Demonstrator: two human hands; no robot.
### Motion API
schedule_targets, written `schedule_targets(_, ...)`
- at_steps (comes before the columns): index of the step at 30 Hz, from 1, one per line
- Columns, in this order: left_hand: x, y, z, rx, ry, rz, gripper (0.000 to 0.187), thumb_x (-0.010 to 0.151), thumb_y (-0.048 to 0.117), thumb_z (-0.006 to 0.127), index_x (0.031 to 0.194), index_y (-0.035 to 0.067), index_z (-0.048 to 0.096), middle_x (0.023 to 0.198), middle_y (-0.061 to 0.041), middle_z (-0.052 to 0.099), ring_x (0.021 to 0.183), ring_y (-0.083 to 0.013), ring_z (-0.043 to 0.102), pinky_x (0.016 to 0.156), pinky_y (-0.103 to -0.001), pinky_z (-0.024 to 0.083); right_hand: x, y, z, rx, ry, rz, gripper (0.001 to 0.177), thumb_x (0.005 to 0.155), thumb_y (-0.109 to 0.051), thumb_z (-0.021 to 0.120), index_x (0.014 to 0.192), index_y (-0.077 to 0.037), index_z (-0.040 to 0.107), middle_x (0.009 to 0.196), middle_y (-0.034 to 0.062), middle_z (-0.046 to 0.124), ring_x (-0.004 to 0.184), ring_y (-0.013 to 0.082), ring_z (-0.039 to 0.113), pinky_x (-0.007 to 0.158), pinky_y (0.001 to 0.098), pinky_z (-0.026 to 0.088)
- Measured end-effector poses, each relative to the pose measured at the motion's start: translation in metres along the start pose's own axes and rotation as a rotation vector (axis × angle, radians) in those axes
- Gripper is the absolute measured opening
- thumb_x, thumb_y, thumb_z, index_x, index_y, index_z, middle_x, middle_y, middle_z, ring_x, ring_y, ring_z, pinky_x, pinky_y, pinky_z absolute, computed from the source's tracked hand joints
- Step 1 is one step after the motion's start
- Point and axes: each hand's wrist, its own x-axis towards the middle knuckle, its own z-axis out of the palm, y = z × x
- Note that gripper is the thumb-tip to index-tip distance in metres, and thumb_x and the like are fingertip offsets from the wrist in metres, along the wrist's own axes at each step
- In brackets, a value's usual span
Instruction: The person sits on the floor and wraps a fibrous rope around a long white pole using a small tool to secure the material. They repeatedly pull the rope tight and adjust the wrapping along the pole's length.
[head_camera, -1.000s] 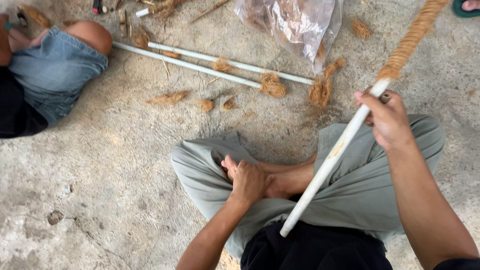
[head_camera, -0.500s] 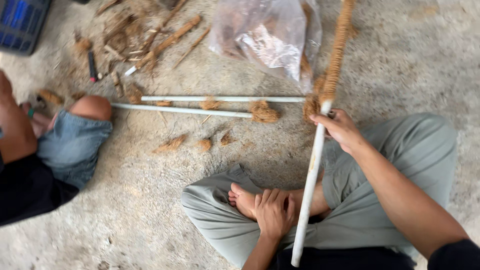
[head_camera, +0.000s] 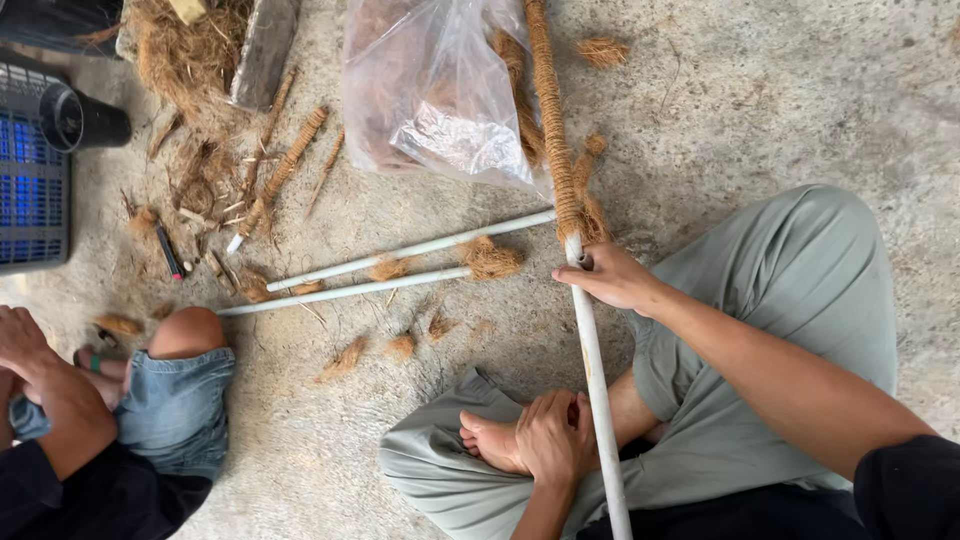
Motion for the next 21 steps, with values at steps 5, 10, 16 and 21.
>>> schedule_targets(5,0.001,0.002,0.001,0.005,0.033,-0.050,0.026,0.085,0.021,0.072,0.066,0.009,0.061,0.064,-0.007,0.064,0.063,-0.0286,0.063,0.063,-0.042,0.049,-0.006,-0.008,0.005,0.023,0.043,0.087,0.043,0.091,-0.045,0.072,0.070,-0.008,0.064,0.056,0.0003,0.052,0.047,0.0134,0.046,0.045,0.0341,0.034)
schedule_targets(10,0.002,0.003,-0.001,0.008,0.017,-0.031,0.028,0.087,0.022,0.072,0.066,0.009,0.060,0.066,-0.007,0.064,0.065,-0.0286,0.063,0.065,-0.042,0.049,-0.020,-0.018,0.001,0.076,0.128,-0.091,0.040,0.092,-0.045,0.064,0.071,-0.011,0.064,0.053,-0.0006,0.053,0.044,0.0116,0.046,0.042,0.0342,0.033)
schedule_targets(16,-0.001,0.001,0.000,0.017,-0.029,-0.049,0.028,0.086,0.023,0.073,0.065,0.009,0.060,0.066,-0.007,0.064,0.068,-0.0284,0.064,0.065,-0.043,0.048,-0.014,-0.017,0.005,0.145,-0.014,0.089,0.047,0.096,-0.049,0.060,0.074,-0.008,0.063,0.057,0.0013,0.056,0.045,0.0118,0.052,0.043,0.0310,0.041)
schedule_targets(21,0.002,0.002,0.002,0.013,-0.026,-0.059,0.030,0.088,0.025,0.073,0.065,0.009,0.060,0.067,-0.006,0.065,0.068,-0.0284,0.064,0.067,-0.042,0.048,-0.019,-0.018,0.011,-0.023,0.061,-0.034,0.049,0.095,-0.049,0.060,0.072,-0.007,0.065,0.055,0.0046,0.059,0.044,0.0145,0.052,0.042,0.0343,0.037)
